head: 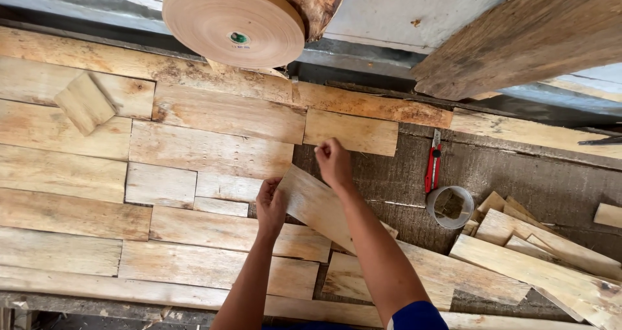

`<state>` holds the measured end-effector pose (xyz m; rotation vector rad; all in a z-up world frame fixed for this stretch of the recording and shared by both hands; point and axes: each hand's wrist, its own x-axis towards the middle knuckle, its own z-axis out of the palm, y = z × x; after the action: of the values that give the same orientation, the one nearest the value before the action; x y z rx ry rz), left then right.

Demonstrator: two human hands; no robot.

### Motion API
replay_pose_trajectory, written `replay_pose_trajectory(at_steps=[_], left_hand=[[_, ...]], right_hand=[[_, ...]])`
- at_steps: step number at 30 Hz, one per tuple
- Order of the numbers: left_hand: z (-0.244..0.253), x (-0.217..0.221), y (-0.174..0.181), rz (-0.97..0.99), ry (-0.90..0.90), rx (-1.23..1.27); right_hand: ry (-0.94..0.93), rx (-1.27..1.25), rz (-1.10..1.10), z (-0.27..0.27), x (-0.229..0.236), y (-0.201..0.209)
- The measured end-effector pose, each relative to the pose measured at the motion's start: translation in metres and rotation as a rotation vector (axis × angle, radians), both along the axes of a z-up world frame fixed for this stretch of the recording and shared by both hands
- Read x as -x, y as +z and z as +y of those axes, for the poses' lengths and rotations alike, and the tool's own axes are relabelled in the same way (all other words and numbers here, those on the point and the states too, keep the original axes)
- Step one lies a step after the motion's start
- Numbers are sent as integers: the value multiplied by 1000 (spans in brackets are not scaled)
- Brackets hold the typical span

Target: Arranging and cutting thin wooden strips to fit into a panel structure.

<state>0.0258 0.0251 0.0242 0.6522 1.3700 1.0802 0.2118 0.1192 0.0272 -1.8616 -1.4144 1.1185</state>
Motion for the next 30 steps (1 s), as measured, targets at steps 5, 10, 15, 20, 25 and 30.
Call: replay_pose_trajectory(at_steps=[5, 10, 15, 20, 25, 30], left_hand=[[8, -22, -14, 28, -65, -27], [15, -42, -6, 78, -160, -56], [13, -53, 7, 213, -214, -25], [13, -57, 32, 612, -289, 20], [-5, -57, 8, 993, -420, 37], [-10, -53, 13, 1091, -455, -129]], right_hand=[[-306, 68, 168, 42, -33, 9], [-542, -7, 513, 74, -65, 1], [-608, -225, 775, 56, -95, 12], [-546, -220, -405, -16, -158, 9], [-570, -17, -694, -54, -215, -1], [-507, 182, -613, -61, -221, -15]])
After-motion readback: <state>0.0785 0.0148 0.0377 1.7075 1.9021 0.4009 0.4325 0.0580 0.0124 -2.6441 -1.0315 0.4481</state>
